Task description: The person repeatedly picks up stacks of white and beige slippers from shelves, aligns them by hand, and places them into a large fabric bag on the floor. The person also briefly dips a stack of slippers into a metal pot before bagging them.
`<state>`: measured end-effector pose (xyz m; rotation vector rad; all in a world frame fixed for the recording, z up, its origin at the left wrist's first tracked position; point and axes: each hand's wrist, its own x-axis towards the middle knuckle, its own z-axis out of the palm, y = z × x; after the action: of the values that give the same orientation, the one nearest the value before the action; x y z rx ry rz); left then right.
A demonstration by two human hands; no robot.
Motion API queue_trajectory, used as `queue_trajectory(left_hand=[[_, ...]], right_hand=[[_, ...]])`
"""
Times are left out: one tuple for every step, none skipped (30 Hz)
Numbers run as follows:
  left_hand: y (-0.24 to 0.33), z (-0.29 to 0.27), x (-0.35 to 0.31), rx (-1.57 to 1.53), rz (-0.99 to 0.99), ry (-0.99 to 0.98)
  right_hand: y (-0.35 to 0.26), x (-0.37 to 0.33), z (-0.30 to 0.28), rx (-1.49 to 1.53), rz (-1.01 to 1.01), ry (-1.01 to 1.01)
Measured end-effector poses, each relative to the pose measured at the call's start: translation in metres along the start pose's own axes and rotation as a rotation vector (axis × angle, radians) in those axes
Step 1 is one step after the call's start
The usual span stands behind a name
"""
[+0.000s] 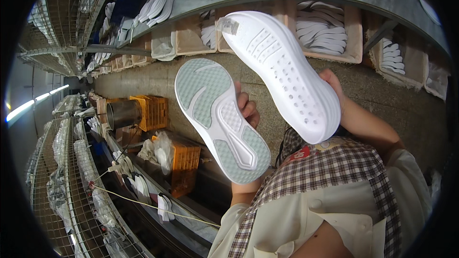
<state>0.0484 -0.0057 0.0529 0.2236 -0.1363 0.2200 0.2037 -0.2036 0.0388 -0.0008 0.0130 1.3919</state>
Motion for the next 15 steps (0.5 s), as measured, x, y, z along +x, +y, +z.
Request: queue_trajectory(left_hand=[[0.001,0.001,0.0,0.046,-0.002,-0.004],[0.002,0.0,0.002,0.066,-0.018,0.004],[0.003,-0.001,0.002,0.079,-0.025,0.011],[0.003,-0.002,0.004,0.097,-0.037,0.021],[0.003,-0.003,0.006,0.109,-0.046,0.026],[0.002,-0.005,0.007,0.115,-0.051,0.028],[0.002,-0.006,0.009,0.118,-0.055,0.022],[0.001,-0.006,0.011,0.115,-0.061,0.009],[0.0,-0.007,0.013,0.094,-0.066,-0.009],[-0.001,-0.007,0.014,0.133,-0.058,-0.018],[-0.002,-0.008,0.016,0.012,-0.061,-0.077],[-0.003,-0.008,0.018,-0.072,-0.057,-0.125],[-0.003,-0.007,0.019,-0.166,-0.053,-0.157],[-0.002,-0.005,0.019,-0.161,-0.04,-0.179],[-0.001,-0.003,0.018,-0.154,-0.049,-0.192]], right_hand=[[-0.002,-0.001,0.0,-0.181,-0.045,0.064],[-0.004,0.0,-0.002,-0.375,-0.102,0.102],[-0.005,0.001,-0.005,-0.554,-0.175,0.11],[-0.006,0.002,-0.009,-0.699,-0.177,0.064],[-0.003,0.005,-0.015,-0.575,-0.174,0.117],[-0.002,0.004,-0.02,-0.421,-0.157,0.201],[0.0,0.005,-0.026,-0.264,-0.151,0.188],[0.0,0.005,-0.032,-0.195,-0.106,0.188],[0.002,0.003,-0.037,-0.117,-0.061,0.135],[0.003,0.002,-0.04,-0.025,-0.02,-0.007],[0.004,0.0,-0.042,-0.008,-0.024,0.053],[0.004,-0.002,-0.043,0.018,-0.036,0.03],[0.003,-0.005,-0.043,0.011,-0.034,0.018],[0.002,-0.007,-0.043,0.084,-0.004,-0.019],[0.001,-0.009,-0.041,0.093,-0.016,0.037]])
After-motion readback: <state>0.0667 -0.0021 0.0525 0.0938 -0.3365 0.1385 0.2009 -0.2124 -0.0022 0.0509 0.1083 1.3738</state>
